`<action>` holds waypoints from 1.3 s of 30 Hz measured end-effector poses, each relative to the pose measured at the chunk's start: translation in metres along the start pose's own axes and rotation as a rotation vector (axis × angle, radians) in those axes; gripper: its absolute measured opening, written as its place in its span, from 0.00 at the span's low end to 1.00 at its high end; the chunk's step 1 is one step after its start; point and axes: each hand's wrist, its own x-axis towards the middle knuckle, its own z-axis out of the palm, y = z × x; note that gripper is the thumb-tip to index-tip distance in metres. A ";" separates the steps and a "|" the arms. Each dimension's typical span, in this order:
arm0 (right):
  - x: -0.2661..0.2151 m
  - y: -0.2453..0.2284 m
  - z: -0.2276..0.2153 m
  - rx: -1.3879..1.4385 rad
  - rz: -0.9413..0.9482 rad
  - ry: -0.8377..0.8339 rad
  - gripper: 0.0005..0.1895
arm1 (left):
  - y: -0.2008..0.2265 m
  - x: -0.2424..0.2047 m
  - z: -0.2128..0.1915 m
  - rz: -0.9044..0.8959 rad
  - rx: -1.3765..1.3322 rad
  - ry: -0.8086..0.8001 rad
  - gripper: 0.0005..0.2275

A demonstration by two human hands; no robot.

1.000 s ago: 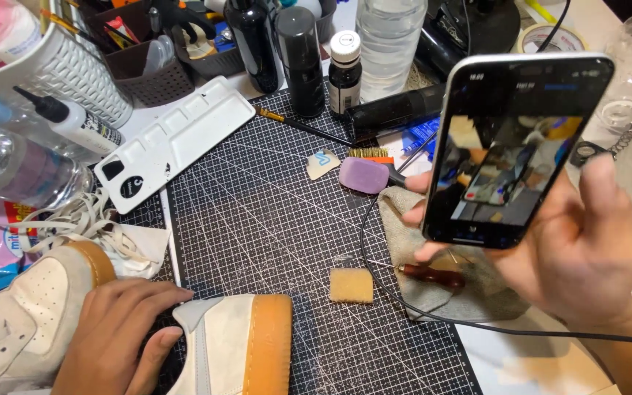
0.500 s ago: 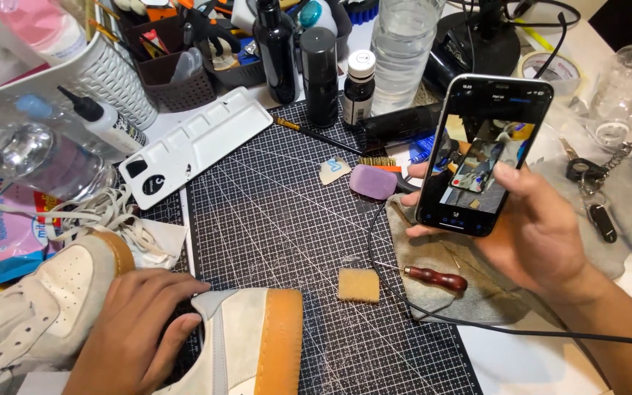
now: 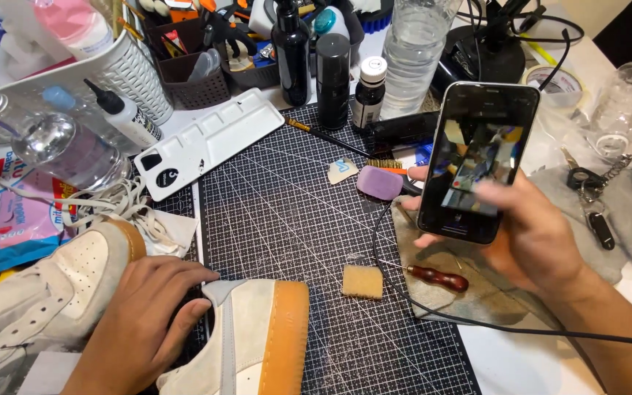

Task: The person scrubs the collar and heel area of a white high-top sneaker using a purple eraser and a small sanding block. They rotate the shoe to access different sections and continue scrubbing the same areas repeatedly.

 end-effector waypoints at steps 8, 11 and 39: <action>0.002 -0.009 0.003 0.322 -0.039 -0.161 0.29 | 0.001 0.001 0.000 0.010 -0.001 0.006 0.13; 0.000 -0.007 0.004 0.344 -0.049 -0.146 0.27 | 0.001 0.000 0.000 0.009 -0.008 0.009 0.13; 0.002 -0.015 -0.262 -1.026 0.228 0.491 0.18 | 0.015 -0.001 -0.008 -0.341 -0.144 0.250 0.07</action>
